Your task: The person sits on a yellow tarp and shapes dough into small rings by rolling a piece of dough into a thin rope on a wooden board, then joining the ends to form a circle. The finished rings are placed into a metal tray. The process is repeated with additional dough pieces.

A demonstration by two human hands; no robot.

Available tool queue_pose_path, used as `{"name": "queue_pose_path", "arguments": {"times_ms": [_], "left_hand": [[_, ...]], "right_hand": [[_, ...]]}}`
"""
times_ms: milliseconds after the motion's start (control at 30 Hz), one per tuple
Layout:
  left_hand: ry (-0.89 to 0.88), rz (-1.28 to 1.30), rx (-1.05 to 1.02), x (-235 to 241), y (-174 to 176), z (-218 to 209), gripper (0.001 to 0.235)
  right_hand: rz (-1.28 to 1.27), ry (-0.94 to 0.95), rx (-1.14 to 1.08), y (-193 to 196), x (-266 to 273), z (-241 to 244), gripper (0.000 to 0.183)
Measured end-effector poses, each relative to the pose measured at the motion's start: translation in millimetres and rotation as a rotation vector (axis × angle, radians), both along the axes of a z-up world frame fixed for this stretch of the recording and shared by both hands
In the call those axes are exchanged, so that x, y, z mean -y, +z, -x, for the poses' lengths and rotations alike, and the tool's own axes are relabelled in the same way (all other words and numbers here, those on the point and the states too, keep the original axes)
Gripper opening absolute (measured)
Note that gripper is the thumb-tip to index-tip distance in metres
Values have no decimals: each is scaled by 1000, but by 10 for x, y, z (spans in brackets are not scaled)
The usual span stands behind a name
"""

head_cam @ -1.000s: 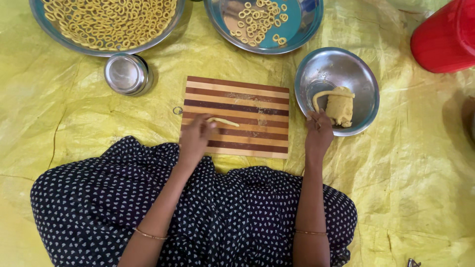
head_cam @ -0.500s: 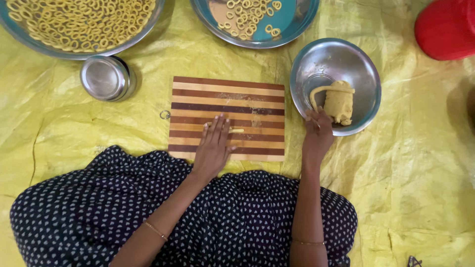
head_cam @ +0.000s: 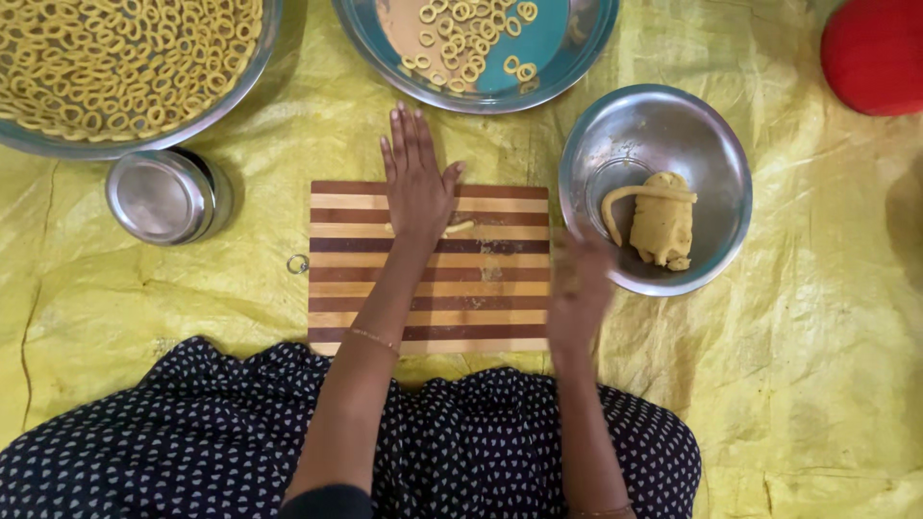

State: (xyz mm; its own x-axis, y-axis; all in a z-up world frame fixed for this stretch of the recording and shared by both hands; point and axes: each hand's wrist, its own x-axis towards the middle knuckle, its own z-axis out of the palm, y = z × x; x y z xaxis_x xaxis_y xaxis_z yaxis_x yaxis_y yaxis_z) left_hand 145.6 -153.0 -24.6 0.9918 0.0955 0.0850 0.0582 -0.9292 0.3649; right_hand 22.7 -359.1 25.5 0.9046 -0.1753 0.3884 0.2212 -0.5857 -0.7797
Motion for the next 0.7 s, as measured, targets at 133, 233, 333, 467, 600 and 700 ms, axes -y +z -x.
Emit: {"name": "queue_pose_path", "arguments": {"times_ms": [133,233,333,467,600,700], "left_hand": [[-101,-98,-66,-3,-50,584,85],[-242,-40,-54,-5,-32,1380,88],[-362,-35,-99,-113,47,2126,85],[-378,-37,-163,-154,82,2354,87],[-266,10,-107,-14,-1,1616,82],[-174,-107,-167,72,-32,805,81]], "right_hand": [[424,164,-273,-324,-189,-5,53],[609,160,-233,-538,-293,17,60],[687,108,-228,-663,-344,78,61],[734,78,-250,-692,-392,101,61],[784,73,-227,-659,-404,101,61],[786,72,-239,-650,-418,91,61]]}}
